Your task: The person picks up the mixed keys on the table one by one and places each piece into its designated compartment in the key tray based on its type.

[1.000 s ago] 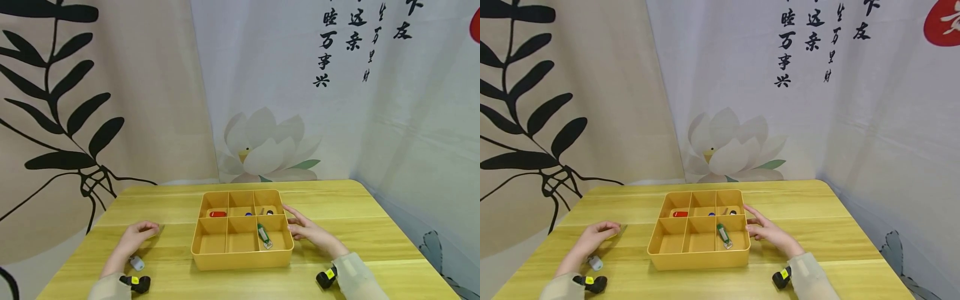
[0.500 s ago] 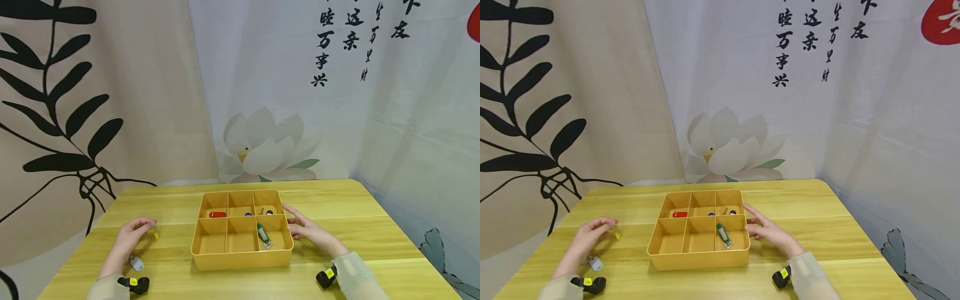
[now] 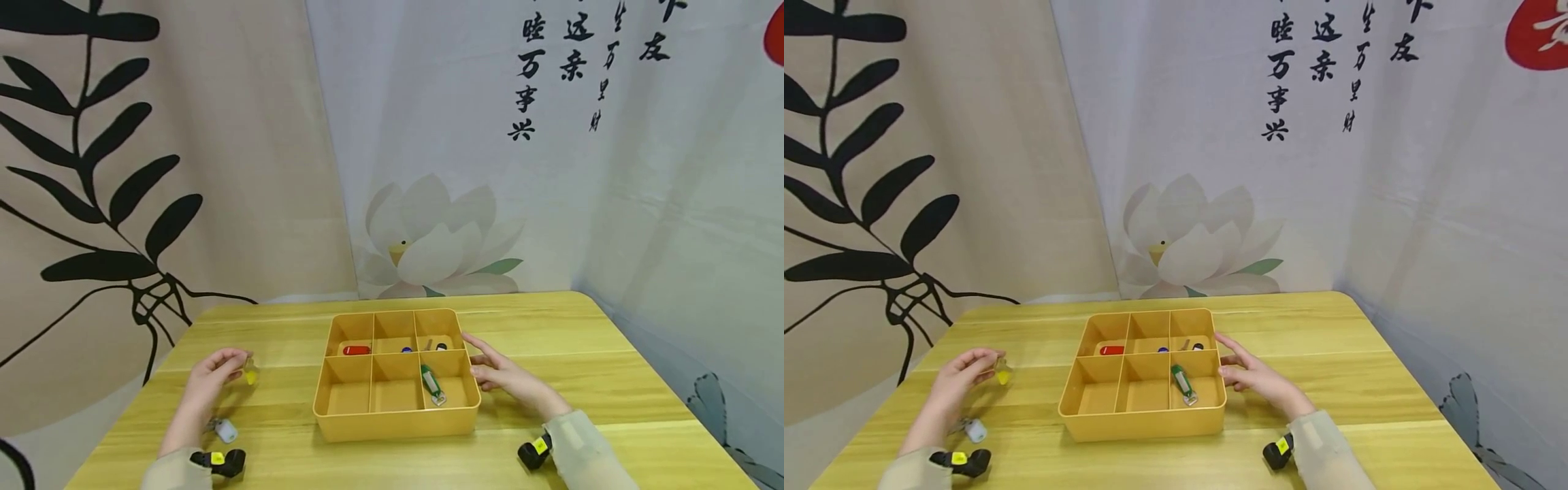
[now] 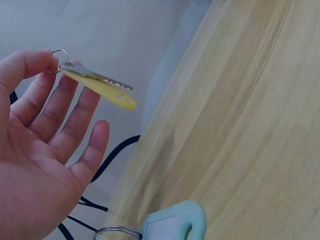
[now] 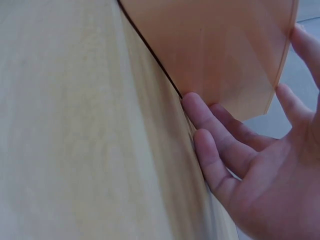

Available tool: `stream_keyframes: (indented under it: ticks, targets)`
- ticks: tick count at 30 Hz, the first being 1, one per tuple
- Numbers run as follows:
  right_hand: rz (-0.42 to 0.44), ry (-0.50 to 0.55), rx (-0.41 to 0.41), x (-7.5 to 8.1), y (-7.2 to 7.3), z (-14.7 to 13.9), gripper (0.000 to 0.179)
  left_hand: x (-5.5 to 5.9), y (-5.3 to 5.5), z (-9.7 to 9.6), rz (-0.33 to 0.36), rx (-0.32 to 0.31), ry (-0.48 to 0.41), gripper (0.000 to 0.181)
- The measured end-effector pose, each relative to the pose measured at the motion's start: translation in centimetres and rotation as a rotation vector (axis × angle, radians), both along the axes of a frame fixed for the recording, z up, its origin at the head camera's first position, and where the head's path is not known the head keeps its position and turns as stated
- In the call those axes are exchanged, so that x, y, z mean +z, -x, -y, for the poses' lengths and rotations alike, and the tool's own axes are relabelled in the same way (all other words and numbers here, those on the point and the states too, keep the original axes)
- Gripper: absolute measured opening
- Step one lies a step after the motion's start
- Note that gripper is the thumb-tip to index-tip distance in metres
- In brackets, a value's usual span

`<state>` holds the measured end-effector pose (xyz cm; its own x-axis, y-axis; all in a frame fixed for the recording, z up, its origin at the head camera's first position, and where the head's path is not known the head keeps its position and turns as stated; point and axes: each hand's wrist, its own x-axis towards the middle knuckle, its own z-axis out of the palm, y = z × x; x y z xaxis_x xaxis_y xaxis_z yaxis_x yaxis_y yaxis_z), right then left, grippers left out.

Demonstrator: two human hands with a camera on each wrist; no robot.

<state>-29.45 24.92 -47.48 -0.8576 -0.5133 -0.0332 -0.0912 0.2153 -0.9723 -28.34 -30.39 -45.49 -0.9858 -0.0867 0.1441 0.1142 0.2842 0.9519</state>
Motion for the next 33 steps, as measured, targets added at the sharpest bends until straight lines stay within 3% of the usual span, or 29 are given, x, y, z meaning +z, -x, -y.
stream_keyframes:
  ticks: [18, 25, 33]
  targets:
    - [-0.009, 0.004, 0.002, 0.3, -0.2, -0.1, 0.068, 1.4, 0.1, -0.6, -0.011, -0.028, -0.041, 0.038]
    - [-0.004, 0.006, 0.003, 0.2, 0.0, -0.1, 0.067, 2.4, 0.3, -0.1, -0.032, -0.031, 0.032, 0.036]
    - [-0.003, 0.002, -0.005, 0.1, -0.1, 0.0, 0.067, 2.7, -0.1, 0.8, -0.025, -0.036, 0.108, 0.035]
